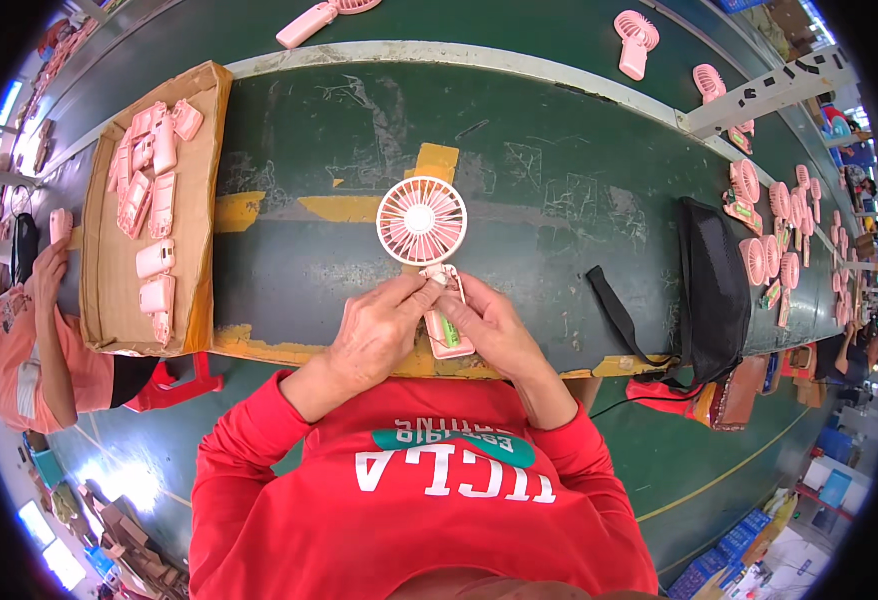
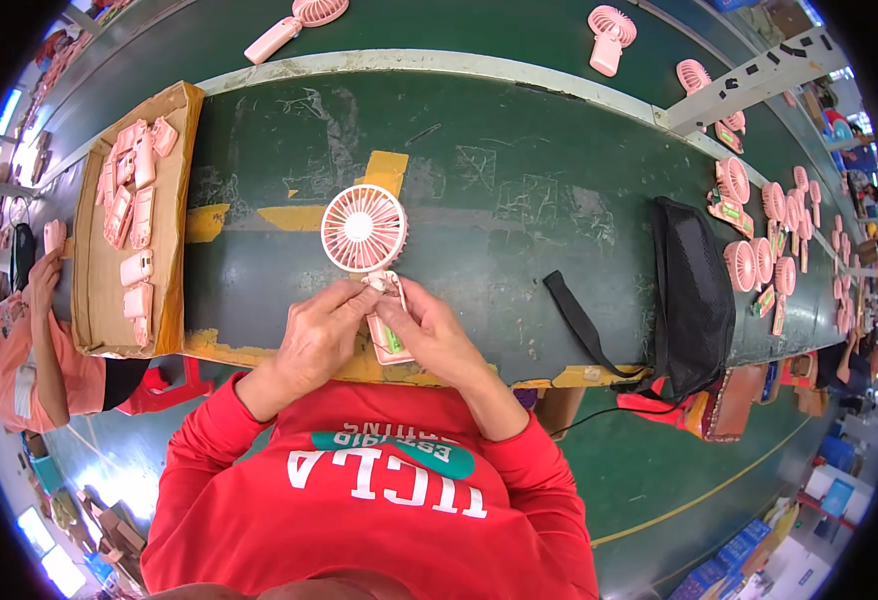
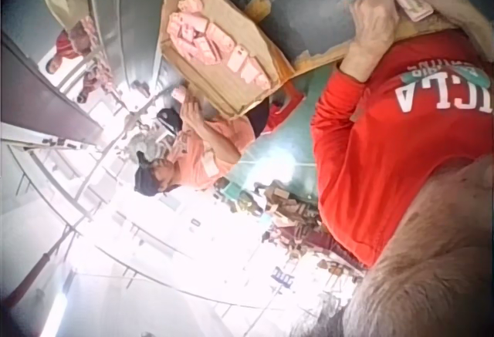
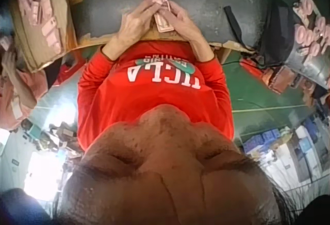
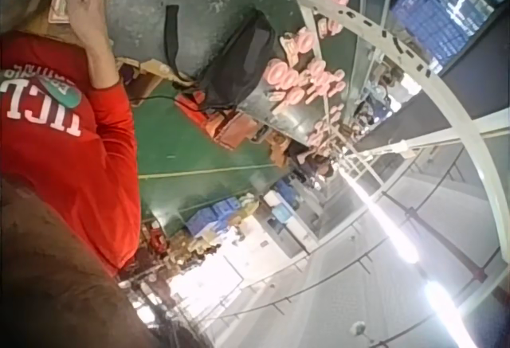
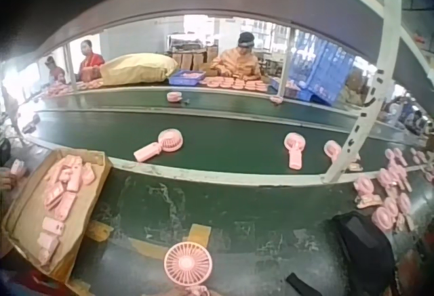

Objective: The person assembles portable fans by fitting internal components and batteries into the handle housings, snapping on the back covers by hand, and placing the assembled fans onto the conveyor belt.

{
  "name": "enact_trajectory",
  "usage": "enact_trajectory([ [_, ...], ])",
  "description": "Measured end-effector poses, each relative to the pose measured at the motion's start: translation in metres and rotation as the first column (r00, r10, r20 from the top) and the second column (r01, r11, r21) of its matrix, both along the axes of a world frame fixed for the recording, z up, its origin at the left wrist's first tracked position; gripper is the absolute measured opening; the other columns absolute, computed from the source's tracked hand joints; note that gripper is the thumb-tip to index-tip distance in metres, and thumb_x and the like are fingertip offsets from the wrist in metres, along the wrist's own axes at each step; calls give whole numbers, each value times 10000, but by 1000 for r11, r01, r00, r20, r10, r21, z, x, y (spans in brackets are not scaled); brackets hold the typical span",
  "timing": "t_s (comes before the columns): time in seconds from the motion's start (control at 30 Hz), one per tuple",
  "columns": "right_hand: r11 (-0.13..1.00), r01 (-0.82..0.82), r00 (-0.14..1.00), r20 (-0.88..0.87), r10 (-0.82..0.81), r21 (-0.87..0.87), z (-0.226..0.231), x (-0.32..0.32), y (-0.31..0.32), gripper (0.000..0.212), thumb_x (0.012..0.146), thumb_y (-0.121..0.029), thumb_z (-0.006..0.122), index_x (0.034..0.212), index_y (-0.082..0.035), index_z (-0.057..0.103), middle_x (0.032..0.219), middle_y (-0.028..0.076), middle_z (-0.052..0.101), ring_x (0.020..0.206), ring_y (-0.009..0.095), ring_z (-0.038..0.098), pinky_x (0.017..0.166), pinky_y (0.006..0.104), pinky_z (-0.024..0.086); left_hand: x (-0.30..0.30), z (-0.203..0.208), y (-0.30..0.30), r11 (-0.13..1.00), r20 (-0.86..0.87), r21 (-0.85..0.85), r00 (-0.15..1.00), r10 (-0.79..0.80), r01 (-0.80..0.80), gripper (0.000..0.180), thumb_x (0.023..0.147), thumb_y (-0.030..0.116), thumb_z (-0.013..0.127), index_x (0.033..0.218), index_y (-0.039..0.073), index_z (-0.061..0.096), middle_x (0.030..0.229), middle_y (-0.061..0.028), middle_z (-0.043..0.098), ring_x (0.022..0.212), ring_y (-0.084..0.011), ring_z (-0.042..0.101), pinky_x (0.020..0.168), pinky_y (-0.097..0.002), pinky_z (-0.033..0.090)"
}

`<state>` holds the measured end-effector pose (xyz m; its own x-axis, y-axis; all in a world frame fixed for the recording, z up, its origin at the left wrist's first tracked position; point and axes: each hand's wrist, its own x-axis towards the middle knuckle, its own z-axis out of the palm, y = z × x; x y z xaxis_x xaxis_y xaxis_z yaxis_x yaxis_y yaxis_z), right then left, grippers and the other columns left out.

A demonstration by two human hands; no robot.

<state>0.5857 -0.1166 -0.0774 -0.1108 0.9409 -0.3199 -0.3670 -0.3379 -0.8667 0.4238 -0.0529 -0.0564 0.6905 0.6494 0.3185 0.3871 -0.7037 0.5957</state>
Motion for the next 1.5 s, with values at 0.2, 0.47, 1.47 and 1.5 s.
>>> enact_trajectory([
  [0.2,1000,-4,997,73,4,4,-2,0,-2,370,934,-104,503,1270,28,423,1104,43,561,968,72,522,823,224,444,6,13,1,998,-108,35,993,-51,55,390,659,-38,586,1049,-25,593,1004,-142,584,808,-309,612,648,-376,527],
  [0.47,998,-12,962,273,-4,57,3,-4,1,362,925,-85,505,1257,34,424,1094,50,565,984,77,509,836,231,431,6,21,16,976,-161,-82,964,-212,201,382,650,-51,585,1030,-18,598,1018,-143,575,802,-324,608,639,-389,523],
  [1.47,979,138,990,-12,-142,-151,3,-10,17,305,960,-262,463,1092,8,520,953,67,612,798,105,612,680,226,513,-10,16,14,999,86,50,996,-12,7,270,716,-34,618,982,9,613,887,-130,616,760,-299,616,639,-359,507],
  [1.5,980,127,991,-24,-132,-153,4,-9,16,308,962,-262,459,1107,5,512,975,63,609,824,101,609,691,223,513,-5,18,14,999,158,-37,987,13,-7,227,734,-27,620,959,2,616,873,-134,616,755,-303,615,638,-358,505],
])
